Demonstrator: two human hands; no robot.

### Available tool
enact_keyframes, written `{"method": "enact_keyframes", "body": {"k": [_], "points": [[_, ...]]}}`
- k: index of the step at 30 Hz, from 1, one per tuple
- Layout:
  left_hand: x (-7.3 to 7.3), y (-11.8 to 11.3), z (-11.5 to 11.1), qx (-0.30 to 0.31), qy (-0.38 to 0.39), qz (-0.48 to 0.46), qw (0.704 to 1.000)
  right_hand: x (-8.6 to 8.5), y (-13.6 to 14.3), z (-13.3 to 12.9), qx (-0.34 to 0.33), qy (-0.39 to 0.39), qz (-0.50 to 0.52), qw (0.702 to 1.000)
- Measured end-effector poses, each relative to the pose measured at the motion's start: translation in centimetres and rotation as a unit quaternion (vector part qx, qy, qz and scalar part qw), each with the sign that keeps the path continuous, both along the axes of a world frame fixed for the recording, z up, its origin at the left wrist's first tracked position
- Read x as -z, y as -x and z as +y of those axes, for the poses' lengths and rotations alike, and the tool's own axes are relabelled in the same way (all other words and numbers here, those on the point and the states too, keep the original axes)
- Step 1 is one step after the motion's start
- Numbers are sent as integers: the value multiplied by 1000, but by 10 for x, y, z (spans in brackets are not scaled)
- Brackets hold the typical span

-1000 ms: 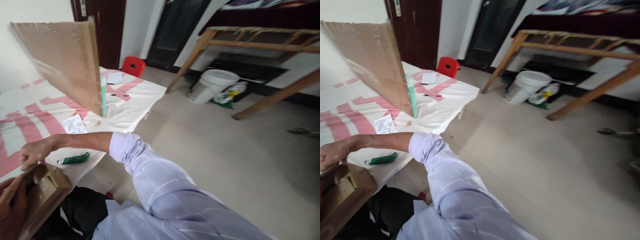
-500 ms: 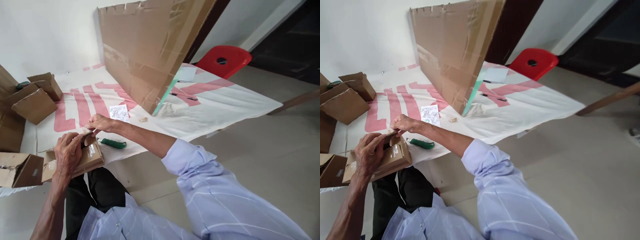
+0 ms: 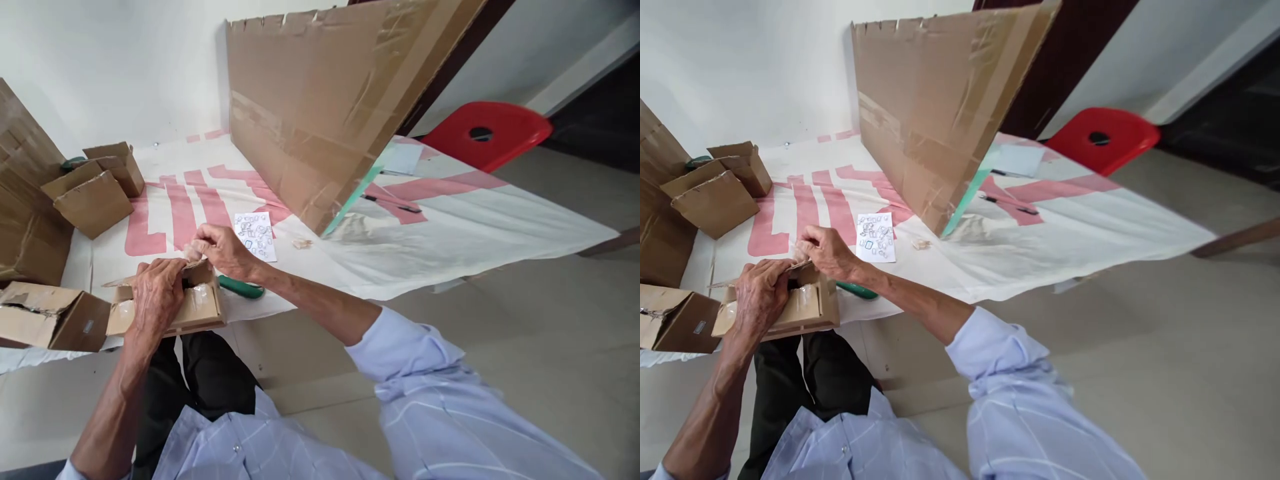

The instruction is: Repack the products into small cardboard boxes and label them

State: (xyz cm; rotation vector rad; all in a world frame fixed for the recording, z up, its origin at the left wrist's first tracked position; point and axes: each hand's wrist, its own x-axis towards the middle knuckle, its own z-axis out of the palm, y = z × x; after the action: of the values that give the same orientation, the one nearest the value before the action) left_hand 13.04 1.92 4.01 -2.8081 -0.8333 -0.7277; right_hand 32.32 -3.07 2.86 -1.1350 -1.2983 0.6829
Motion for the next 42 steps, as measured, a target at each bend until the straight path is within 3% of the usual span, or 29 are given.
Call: {"method": "enact_keyframes", "body": {"k": [3,6,11,14,18,22,25,29,33,38,42], "points": [[-2,-9,-5,12,24,34,999,5,-16,1,17,4,155,988],[-2,-15,-9,3,35,90,995,3,-45,6,57,2,175,983],[-1,-10,-1,-18,-8,94,995,6,-103,0,231,-56,49,970],[-1,-3,14,-30,-53,80,995,29,-130,-11,334,-15,-91,938],[-6,4,33,-56,-66,49,995,71,-159,-25,396,92,-274,872],[-15,16,51,-106,-36,33,993,99,-192,-42,414,169,-414,793],[-21,36,65,-151,12,32,988,110,-210,-55,407,199,-456,766],[-25,74,77,-168,88,-33,981,125,-218,-62,386,229,-481,753],[-25,106,81,-202,101,-119,967,142,-214,-69,352,251,-498,752],[-21,117,76,-176,145,-236,945,154,-207,-84,324,249,-501,763],[-10,118,68,-127,115,-274,946,164,-208,-93,311,235,-502,772]]}}
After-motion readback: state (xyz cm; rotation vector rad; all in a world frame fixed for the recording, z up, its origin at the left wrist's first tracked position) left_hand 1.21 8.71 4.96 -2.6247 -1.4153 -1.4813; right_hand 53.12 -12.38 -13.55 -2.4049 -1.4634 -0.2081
